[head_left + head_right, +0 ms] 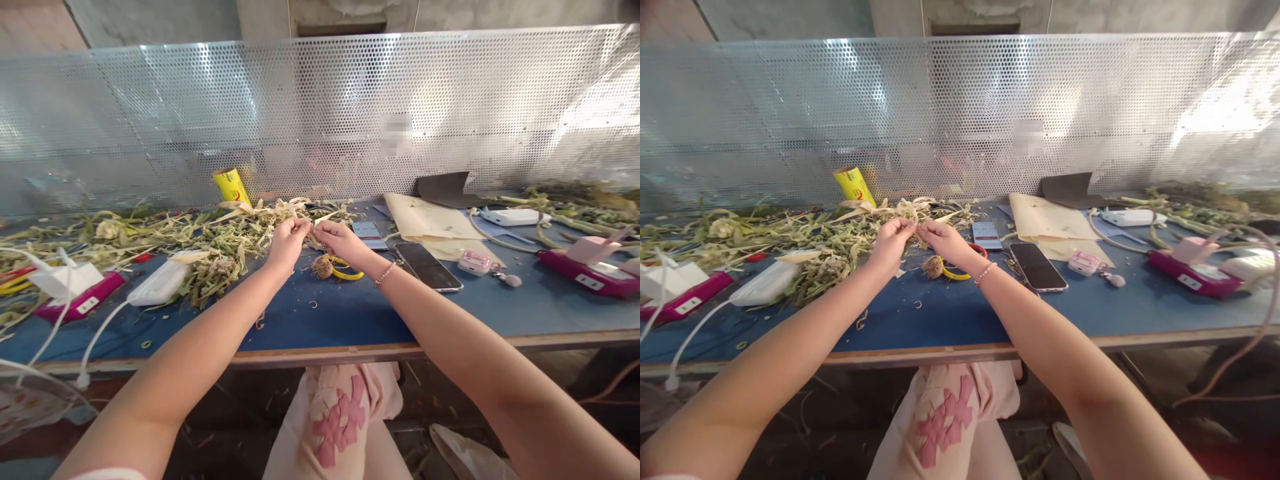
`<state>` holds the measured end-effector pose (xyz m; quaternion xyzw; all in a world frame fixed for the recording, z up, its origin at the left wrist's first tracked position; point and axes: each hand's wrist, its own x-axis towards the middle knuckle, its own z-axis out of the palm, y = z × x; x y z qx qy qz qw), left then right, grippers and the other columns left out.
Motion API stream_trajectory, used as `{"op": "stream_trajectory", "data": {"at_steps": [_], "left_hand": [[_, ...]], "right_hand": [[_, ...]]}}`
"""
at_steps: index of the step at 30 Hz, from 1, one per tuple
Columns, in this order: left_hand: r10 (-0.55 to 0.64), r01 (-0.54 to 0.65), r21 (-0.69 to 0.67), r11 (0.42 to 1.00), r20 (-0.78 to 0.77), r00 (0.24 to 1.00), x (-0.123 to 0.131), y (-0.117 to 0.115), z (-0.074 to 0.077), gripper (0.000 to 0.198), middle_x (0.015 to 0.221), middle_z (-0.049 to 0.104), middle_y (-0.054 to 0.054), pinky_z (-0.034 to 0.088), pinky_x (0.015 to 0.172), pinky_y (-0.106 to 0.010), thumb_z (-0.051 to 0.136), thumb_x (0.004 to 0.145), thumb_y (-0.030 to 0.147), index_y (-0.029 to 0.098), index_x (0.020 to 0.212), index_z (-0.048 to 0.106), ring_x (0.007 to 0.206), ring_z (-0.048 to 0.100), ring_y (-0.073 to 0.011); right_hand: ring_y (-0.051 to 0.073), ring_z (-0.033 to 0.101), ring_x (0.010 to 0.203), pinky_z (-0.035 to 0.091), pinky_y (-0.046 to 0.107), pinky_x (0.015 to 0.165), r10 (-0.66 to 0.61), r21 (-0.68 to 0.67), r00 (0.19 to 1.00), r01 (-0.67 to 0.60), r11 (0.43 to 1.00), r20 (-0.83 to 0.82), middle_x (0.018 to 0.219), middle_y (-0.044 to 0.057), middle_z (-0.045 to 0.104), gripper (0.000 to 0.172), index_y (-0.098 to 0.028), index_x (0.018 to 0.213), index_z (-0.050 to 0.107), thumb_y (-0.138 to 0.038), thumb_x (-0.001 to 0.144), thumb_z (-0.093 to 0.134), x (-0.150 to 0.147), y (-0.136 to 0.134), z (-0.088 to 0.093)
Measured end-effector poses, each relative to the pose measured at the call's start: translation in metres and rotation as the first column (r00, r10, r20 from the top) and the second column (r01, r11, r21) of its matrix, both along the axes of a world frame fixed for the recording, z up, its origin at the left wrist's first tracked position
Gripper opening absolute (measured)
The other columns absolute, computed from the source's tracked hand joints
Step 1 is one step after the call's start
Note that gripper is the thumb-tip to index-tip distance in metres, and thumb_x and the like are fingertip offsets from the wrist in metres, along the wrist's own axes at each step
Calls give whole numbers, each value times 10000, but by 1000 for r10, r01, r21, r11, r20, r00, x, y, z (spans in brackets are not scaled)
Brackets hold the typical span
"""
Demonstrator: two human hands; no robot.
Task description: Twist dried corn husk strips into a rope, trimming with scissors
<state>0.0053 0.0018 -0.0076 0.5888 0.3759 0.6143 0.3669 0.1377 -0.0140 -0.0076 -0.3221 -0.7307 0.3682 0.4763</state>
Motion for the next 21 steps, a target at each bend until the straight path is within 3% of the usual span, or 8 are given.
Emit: {"op": "stream_trajectory", "data": {"at_steps": [8,17,21], "left_hand": [[132,-131,-41,991,40,990,5,2,0,91,542,498,29,353,579,-236,588,661,193,160,601,528,549,437,-95],[100,-98,-35,995,60,993,4,6,-1,119,582,519,13,357,598,-253,598,661,234,163,607,518,567,463,-106],[96,-97,34,995,44,994,2,3,0,135,579,505,14,361,597,-254,614,676,258,168,628,526,568,453,-107]], "right_hand": [[79,300,529,235,225,496,-52,99,997,46,994,56,551,-52,316,264,-199,600,336,-359,791,424,-4,1,-1],[91,331,569,255,235,540,-94,184,988,70,980,126,575,-42,348,234,-193,620,360,-325,806,415,-5,-3,3],[90,326,563,256,234,543,-78,183,989,54,982,125,575,-44,342,238,-196,621,347,-323,814,406,-4,-4,4]]}}
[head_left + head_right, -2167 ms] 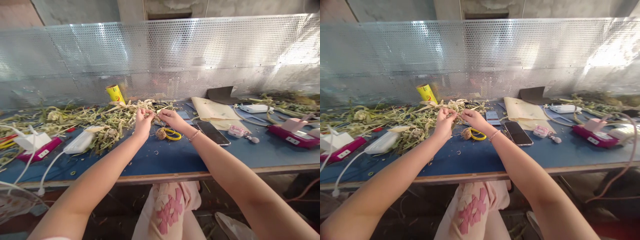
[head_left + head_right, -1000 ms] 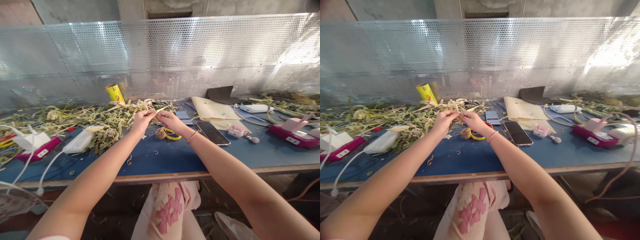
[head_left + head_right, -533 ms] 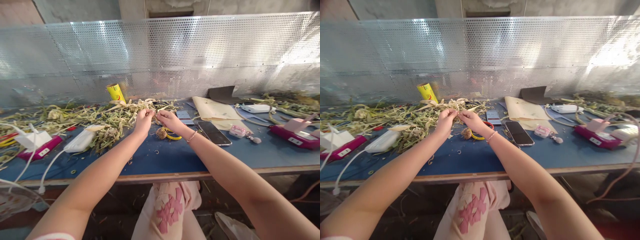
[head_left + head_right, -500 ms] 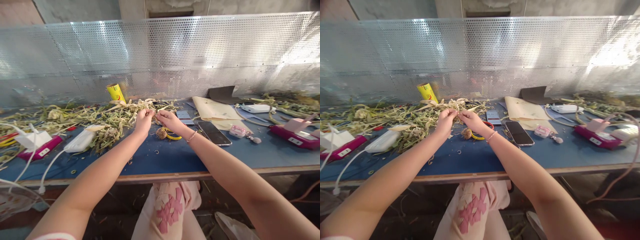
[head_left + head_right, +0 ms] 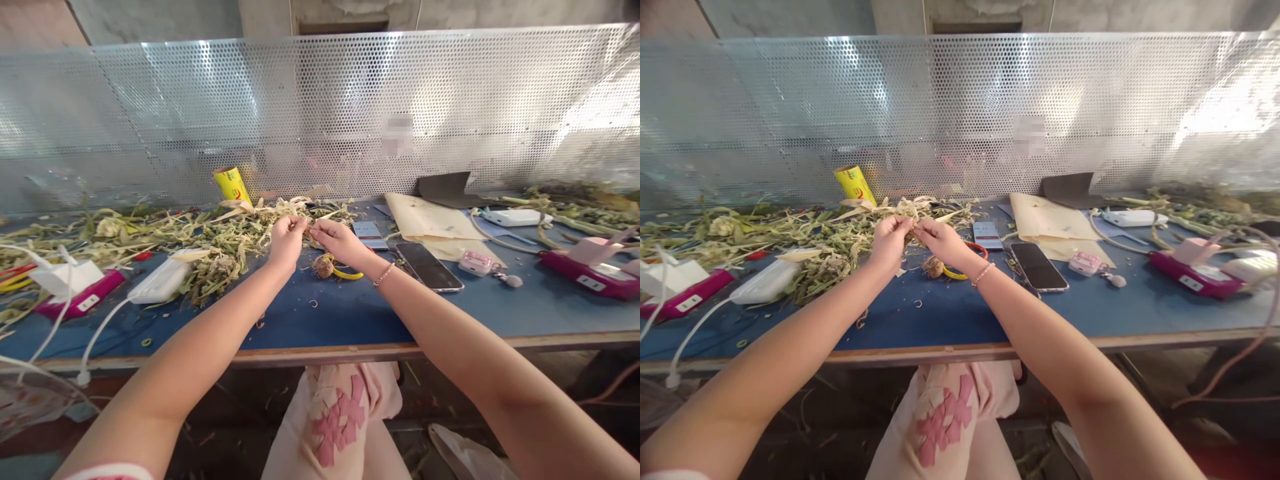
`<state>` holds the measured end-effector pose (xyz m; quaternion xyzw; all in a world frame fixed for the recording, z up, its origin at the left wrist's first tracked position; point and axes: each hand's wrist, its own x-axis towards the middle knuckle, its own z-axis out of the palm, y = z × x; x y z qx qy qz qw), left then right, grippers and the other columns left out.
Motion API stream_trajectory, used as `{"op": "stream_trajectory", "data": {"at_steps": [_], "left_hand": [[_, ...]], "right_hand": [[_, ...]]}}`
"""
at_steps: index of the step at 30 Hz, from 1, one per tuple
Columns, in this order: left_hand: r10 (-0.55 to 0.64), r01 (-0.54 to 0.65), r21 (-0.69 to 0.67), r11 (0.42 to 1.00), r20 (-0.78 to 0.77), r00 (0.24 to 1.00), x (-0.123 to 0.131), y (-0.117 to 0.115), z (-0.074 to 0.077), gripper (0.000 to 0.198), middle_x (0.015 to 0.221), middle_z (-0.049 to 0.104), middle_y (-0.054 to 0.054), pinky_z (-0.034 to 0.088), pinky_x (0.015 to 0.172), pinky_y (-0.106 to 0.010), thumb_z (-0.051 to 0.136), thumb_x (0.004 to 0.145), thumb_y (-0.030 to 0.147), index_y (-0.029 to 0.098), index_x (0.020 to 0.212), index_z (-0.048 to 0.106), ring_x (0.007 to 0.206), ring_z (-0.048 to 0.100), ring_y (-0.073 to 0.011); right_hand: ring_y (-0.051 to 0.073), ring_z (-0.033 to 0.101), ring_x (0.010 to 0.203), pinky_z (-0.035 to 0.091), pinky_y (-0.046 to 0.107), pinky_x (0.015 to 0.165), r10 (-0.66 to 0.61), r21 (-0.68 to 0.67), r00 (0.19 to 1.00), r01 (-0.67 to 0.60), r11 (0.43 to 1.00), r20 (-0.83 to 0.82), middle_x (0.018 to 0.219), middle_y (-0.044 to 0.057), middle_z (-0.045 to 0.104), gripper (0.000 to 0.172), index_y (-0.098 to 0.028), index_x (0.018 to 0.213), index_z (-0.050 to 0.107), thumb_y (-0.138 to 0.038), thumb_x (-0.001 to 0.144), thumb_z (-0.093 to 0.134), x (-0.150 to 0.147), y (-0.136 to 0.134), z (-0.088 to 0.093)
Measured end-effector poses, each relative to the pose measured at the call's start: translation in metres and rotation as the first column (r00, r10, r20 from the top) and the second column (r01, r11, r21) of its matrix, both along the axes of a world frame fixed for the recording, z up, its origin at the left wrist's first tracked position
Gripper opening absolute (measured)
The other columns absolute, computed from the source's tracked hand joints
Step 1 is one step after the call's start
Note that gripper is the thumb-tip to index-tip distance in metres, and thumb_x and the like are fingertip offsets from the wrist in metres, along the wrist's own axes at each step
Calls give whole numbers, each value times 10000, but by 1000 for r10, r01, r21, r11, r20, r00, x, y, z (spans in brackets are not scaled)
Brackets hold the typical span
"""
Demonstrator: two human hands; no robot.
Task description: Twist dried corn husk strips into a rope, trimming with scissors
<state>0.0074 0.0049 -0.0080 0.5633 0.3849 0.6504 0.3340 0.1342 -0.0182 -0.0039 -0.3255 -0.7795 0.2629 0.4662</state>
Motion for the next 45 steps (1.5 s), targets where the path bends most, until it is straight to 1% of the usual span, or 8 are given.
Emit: {"op": "stream_trajectory", "data": {"at_steps": [6,12,19,27,37,40,43,45], "left_hand": [[-64,98,159,982,-206,976,-7,-11,5,178,601,526,12,358,539,-240,635,693,344,181,678,566,540,446,-98],[-124,158,136,978,-229,965,-7,-11,5,151,679,598,-2,414,580,-248,664,653,306,178,715,612,581,505,-105],[-71,82,104,991,-107,992,-4,-6,2,139,659,582,5,426,602,-243,650,655,282,164,700,591,598,514,-102],[75,-63,87,994,-144,987,-2,-3,6,100,626,570,10,394,575,-228,634,654,209,151,665,553,567,495,-95],[47,-42,51,998,-94,994,1,9,-7,138,616,567,6,382,586,-232,651,638,256,145,677,577,565,478,-95],[1,-2,-5,1000,-46,999,1,6,-7,146,624,563,6,387,606,-241,656,626,258,143,678,583,584,492,-101],[-72,71,-82,994,-13,997,1,2,-5,145,608,559,12,401,619,-245,663,610,249,144,672,584,586,504,-102],[-115,116,-113,987,11,993,1,-2,-4,143,615,568,11,418,634,-247,666,604,241,146,678,588,598,515,-101]], "right_hand": [[88,306,561,262,230,549,-26,5,999,26,1000,-44,588,-50,327,219,-199,638,344,-312,820,390,1,2,-6],[82,299,544,246,220,521,-9,-39,995,6,999,-96,571,-56,322,222,-201,641,344,-329,815,395,3,9,-11],[78,295,533,243,219,514,-19,-59,997,14,998,-78,558,-57,314,228,-196,641,360,-341,811,405,2,5,-8],[90,332,573,276,231,565,-111,37,993,112,993,-43,592,-44,348,229,-191,640,371,-331,819,393,-4,9,-12],[94,340,585,275,234,576,-93,121,994,87,989,48,595,-38,363,205,-190,634,366,-286,813,392,1,4,-8],[90,325,571,268,235,563,-94,69,996,92,993,13,585,-41,351,215,-191,622,362,-297,805,402,2,7,-10],[79,284,515,241,230,513,-56,-98,994,47,994,-97,553,-55,308,235,-198,611,341,-327,795,411,2,12,-14],[70,250,476,215,226,477,-24,-219,982,-18,976,-187,532,-67,278,244,-204,613,331,-349,779,434,4,14,-14]]}}
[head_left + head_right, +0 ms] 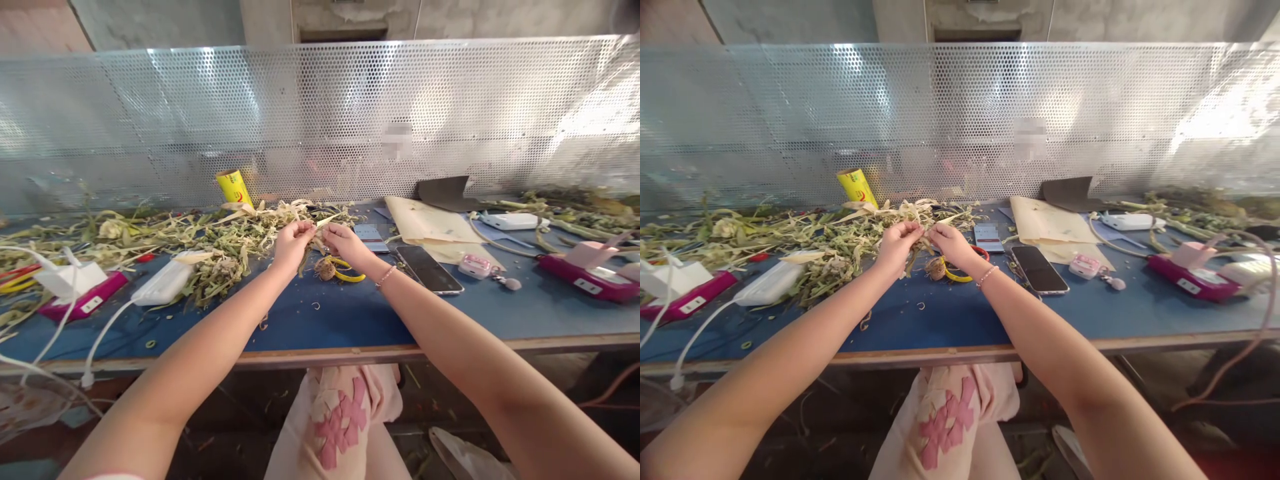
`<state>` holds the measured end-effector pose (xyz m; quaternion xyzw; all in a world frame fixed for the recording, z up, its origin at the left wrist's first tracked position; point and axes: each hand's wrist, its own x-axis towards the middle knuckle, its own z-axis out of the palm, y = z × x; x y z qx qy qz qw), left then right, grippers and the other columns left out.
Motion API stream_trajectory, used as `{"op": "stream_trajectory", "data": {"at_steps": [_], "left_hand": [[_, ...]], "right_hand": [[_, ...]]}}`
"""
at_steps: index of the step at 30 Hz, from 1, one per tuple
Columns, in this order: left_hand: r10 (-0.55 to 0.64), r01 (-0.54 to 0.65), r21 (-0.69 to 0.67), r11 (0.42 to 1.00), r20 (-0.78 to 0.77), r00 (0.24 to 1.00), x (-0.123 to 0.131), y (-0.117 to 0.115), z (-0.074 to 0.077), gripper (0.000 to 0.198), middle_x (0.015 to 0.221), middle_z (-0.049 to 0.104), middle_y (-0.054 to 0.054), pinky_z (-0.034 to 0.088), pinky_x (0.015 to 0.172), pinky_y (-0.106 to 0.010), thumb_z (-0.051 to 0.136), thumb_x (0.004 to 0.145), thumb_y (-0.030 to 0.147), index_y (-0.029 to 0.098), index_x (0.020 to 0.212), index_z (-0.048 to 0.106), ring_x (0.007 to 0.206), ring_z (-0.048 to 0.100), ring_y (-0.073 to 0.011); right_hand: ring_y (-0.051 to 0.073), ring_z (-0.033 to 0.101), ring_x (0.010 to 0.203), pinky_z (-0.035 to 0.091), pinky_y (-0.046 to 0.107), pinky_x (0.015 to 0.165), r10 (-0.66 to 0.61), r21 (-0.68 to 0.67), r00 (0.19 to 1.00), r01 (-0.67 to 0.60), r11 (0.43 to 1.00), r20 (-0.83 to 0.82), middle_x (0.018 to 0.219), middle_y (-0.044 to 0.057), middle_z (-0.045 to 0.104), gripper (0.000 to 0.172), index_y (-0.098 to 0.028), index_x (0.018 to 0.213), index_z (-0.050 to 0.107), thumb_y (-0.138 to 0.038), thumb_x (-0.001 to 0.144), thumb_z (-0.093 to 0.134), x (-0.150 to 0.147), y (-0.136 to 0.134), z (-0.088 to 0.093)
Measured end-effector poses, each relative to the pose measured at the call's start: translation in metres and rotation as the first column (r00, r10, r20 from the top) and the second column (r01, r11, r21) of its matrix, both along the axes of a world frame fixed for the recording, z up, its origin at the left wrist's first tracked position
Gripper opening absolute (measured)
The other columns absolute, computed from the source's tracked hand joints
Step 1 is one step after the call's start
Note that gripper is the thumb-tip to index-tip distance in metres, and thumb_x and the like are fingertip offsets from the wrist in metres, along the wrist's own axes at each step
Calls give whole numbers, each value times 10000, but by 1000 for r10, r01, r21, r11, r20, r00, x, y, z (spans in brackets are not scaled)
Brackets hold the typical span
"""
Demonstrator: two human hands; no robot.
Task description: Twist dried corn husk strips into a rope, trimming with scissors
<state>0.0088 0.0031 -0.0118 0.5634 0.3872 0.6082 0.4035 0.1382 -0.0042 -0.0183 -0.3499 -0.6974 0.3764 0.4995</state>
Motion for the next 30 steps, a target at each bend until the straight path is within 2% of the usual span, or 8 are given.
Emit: {"op": "stream_trajectory", "data": {"at_steps": [3,6,10,14,19,24,27,30], "left_hand": [[-81,85,-49,995,64,995,1,-4,3,139,670,593,-4,453,654,-264,657,619,231,149,716,602,637,539,-109],[-156,172,-137,976,123,980,2,-8,5,142,665,583,0,484,647,-304,651,615,193,154,742,601,620,553,-120],[-140,164,-167,972,144,980,1,-10,6,161,610,566,13,499,666,-330,674,580,161,148,704,573,589,559,-118],[-169,197,-156,968,174,970,-1,-8,6,213,586,553,29,499,656,-293,704,542,171,140,684,549,573,554,-96],[-171,177,-107,978,62,983,-4,-5,7,262,569,536,47,480,598,-239,717,525,187,144,712,538,544,536,-77],[-186,178,-82,981,-102,977,-6,-6,9,274,594,554,34,466,591,-248,714,536,167,142,741,533,537,539,-85],[-192,184,-75,980,-132,972,-4,-9,8,254,583,558,28,453,583,-250,714,545,170,143,716,527,527,535,-86],[-200,191,-91,977,-99,975,-1,-10,7,247,555,564,29,442,574,-245,718,530,164,138,709,550,517,532,-88]], "right_hand": [[57,219,443,184,221,445,30,-98,993,-41,994,-111,520,-80,257,260,-207,623,331,-372,752,485,3,1,1],[48,212,430,170,217,435,6,-108,987,-24,994,-160,512,-85,257,262,-204,620,342,-362,737,515,4,1,2],[45,207,420,164,215,430,-9,-118,978,-16,993,-210,500,-87,260,231,-203,622,351,-318,747,507,4,-1,4],[44,209,419,164,213,428,-3,-140,978,-27,990,-211,499,-87,262,221,-200,621,352,-298,762,491,4,-3,6],[45,217,417,173,219,425,-1,-105,996,-9,994,-92,492,-84,268,280,-200,587,328,-318,765,510,8,-2,7],[40,205,396,153,217,406,55,-144,997,-61,988,-45,469,-90,271,262,-198,583,345,-308,771,491,13,1,7],[39,202,392,150,216,398,46,-140,999,-49,989,-26,454,-94,265,260,-196,586,365,-325,761,509,14,0,7],[40,201,389,158,216,395,17,-126,1000,-16,992,1,445,-97,249,274,-197,584,371,-351,758,517,13,0,7]]}}
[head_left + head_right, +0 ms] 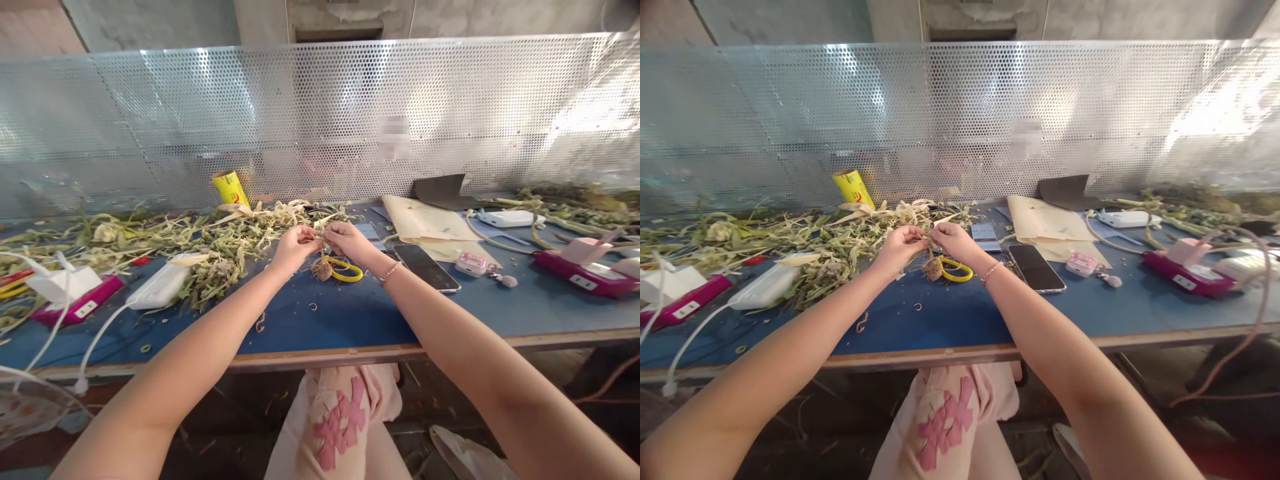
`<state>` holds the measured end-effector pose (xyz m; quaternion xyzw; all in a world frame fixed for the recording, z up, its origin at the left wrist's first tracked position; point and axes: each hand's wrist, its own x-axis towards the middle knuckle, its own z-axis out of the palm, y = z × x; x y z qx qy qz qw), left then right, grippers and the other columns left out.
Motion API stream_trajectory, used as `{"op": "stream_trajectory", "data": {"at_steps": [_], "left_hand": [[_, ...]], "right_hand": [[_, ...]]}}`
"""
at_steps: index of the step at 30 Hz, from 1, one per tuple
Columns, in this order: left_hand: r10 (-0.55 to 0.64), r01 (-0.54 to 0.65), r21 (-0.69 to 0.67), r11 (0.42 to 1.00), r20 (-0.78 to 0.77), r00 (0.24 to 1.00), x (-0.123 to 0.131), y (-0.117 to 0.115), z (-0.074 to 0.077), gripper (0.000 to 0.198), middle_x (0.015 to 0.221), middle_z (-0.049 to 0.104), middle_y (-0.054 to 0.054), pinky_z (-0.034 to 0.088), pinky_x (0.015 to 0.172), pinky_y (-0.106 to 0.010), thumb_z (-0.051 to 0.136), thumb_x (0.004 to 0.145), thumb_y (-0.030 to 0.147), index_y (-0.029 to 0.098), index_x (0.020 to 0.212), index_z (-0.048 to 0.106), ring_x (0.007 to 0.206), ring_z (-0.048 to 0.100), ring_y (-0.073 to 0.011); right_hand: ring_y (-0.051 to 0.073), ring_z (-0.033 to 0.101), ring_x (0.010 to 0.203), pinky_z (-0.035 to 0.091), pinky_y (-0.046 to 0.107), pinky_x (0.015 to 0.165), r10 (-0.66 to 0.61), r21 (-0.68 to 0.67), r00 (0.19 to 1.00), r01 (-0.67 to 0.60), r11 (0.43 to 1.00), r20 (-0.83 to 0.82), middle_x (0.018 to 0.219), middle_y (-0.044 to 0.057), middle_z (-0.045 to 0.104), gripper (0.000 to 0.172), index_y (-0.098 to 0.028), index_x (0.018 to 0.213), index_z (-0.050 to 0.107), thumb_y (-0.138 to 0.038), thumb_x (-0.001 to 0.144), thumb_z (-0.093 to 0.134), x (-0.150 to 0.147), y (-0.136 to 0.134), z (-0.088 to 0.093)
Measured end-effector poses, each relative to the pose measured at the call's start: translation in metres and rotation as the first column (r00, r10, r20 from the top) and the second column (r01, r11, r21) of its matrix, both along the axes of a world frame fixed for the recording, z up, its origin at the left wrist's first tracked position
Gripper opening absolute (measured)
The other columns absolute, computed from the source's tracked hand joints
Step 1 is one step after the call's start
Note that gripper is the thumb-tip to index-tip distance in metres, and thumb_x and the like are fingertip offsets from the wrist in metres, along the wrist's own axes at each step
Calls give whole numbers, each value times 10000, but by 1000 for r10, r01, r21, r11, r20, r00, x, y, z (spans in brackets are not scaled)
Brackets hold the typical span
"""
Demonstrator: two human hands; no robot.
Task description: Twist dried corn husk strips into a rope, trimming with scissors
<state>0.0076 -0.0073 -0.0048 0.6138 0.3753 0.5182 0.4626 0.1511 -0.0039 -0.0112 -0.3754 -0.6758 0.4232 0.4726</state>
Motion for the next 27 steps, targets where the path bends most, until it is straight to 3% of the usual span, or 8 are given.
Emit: {"op": "stream_trajectory", "data": {"at_steps": [8,18,23,27], "left_hand": [[12,42,-232,972,227,974,1,1,-4,179,536,584,9,441,576,-254,717,525,205,129,615,583,510,544,-98],[76,-38,-161,986,235,969,6,-1,-4,138,516,543,36,435,589,-253,670,583,196,153,591,540,495,506,-86],[100,-86,-94,992,155,983,3,1,-4,110,518,528,41,409,561,-232,657,598,204,158,605,557,491,478,-78],[24,-18,-62,998,89,996,-1,5,-6,172,540,551,21,413,558,-240,654,631,324,163,643,596,516,504,-98]], "right_hand": [[47,231,409,192,217,418,-37,50,999,36,998,13,465,-88,275,284,-203,590,339,-361,769,494,-3,-1,-2],[58,230,436,200,219,439,-14,101,1000,14,995,8,485,-87,252,263,-207,614,345,-383,765,469,-6,-3,-3],[57,211,432,175,220,425,5,42,1000,-4,999,-29,492,-86,231,273,-209,611,334,-386,751,487,-6,-4,-1],[54,193,430,153,222,422,64,-22,997,-65,998,-33,507,-82,241,234,-205,607,335,-343,754,454,-5,-5,1]]}}
